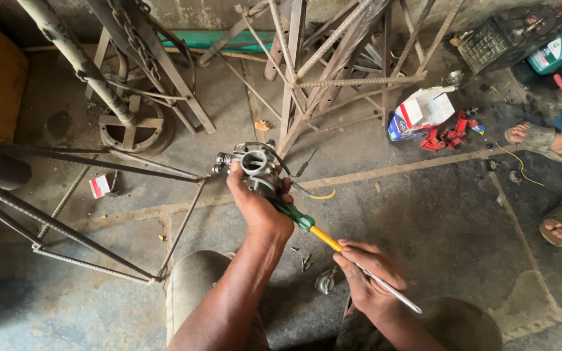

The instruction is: The person sits on the floor and uses a screwdriver to adjust and disassemble a carburetor. They manipulate the tool to loosen screws and remove parts from the carburetor body while holding it in their left hand.

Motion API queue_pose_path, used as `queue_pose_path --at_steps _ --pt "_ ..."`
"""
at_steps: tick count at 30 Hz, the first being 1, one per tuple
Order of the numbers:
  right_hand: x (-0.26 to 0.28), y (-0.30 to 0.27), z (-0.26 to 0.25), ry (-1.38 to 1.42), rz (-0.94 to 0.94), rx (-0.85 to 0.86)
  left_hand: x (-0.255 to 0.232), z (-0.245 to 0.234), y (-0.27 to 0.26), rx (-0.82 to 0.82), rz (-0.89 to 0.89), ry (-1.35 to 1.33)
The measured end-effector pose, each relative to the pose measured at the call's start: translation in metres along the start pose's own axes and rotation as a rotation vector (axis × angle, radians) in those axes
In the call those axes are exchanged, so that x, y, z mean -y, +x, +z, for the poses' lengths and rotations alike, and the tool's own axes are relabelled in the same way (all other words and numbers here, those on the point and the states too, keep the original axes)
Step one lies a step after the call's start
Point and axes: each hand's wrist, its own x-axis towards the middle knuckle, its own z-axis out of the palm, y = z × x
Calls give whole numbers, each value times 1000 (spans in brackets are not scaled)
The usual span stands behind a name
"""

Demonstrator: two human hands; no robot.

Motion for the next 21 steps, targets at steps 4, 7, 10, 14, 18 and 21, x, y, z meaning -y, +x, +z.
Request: queue_pose_path --at_steps 4,7,10,14,18,21 --pt "-5 -6 13 56 -74 -65 4 -2 -4 51 125 22" --pt "-6 -14 13 -55 -118 -30 1 -4 0 73 97 32" --pt "-9 -15 7 -66 -141 52 -6 -2 3 100 -57 -25" --pt "-26 2 -8 -157 399 327 -28 -2 8 201 -134 -96" --pt "-44 19 -51 603 1165 364 -48 -9 15 106 73 -36" --pt "-38 4 -61 686 1268 568 -61 -11 16 140 173 -33"
